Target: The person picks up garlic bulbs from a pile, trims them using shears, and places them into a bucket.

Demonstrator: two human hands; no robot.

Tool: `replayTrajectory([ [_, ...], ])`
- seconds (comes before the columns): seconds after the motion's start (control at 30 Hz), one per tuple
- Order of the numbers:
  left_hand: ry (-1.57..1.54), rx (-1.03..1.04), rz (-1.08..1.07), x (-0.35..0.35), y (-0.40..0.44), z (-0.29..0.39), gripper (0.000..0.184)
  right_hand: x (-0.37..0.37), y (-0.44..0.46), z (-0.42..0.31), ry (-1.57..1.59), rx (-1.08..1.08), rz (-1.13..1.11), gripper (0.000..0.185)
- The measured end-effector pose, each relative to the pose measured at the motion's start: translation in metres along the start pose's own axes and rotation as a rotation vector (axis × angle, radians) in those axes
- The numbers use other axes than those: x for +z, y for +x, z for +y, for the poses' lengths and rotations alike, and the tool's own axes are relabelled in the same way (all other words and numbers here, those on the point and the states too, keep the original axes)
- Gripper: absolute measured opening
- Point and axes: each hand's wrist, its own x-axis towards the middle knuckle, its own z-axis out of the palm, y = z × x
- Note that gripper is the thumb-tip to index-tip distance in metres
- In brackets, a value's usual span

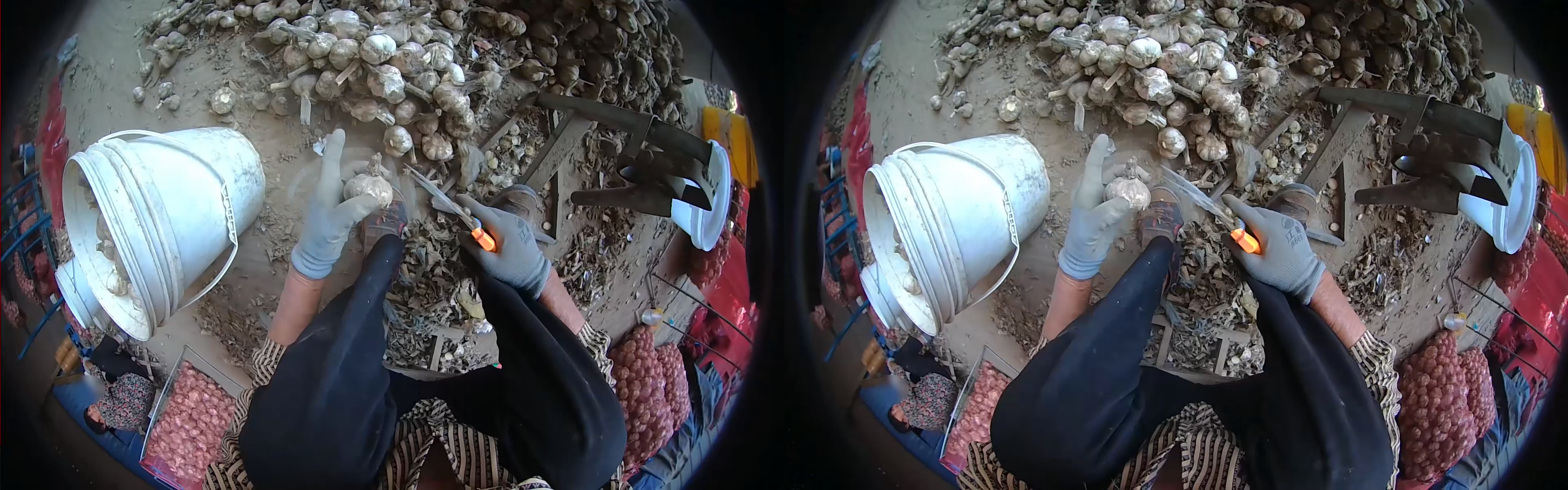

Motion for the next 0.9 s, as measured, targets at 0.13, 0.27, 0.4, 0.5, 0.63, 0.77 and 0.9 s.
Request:
replayTrajectory([
  [0.13, 0.218, 0.052, -0.07, 0.001, -0.004, 0.004, 0.108, 0.001, 0.008, -0.003, -0.068, -0.025, -0.044, 0.068],
  [0.27, 0.273, 0.0, -0.12, 0.009, -0.009, -0.001, 0.111, 0.0, 0.014, -0.01, -0.1, -0.025, -0.097, 0.068],
  [0.4, 0.341, 0.072, -0.097, -0.003, -0.014, -0.002, 0.106, 0.016, 0.011, -0.001, 0.084, 0.054, -0.046, 0.06],
  [0.5, 0.115, 0.018, -0.077, -0.017, -0.011, 0.0, 0.09, 0.02, 0.01, 0.006, 0.158, 0.092, 0.022, 0.054],
  [0.63, -0.471, -0.071, 0.407, -0.086, 0.029, -0.005, 0.027, 0.022, 0.014, -0.001, 0.19, 0.093, 0.04, 0.052],
  [0.77, 0.666, 0.201, 0.92, -0.184, 0.12, 0.018, 0.028, 0.018, 0.017, -0.007, 0.195, 0.047, 0.051, 0.053],
  [0.9, 1.401, -0.128, 1.119, -0.197, 0.183, 0.024, 0.054, 0.017, 0.017, -0.006, 0.225, 0.1, 0.035, 0.054],
])
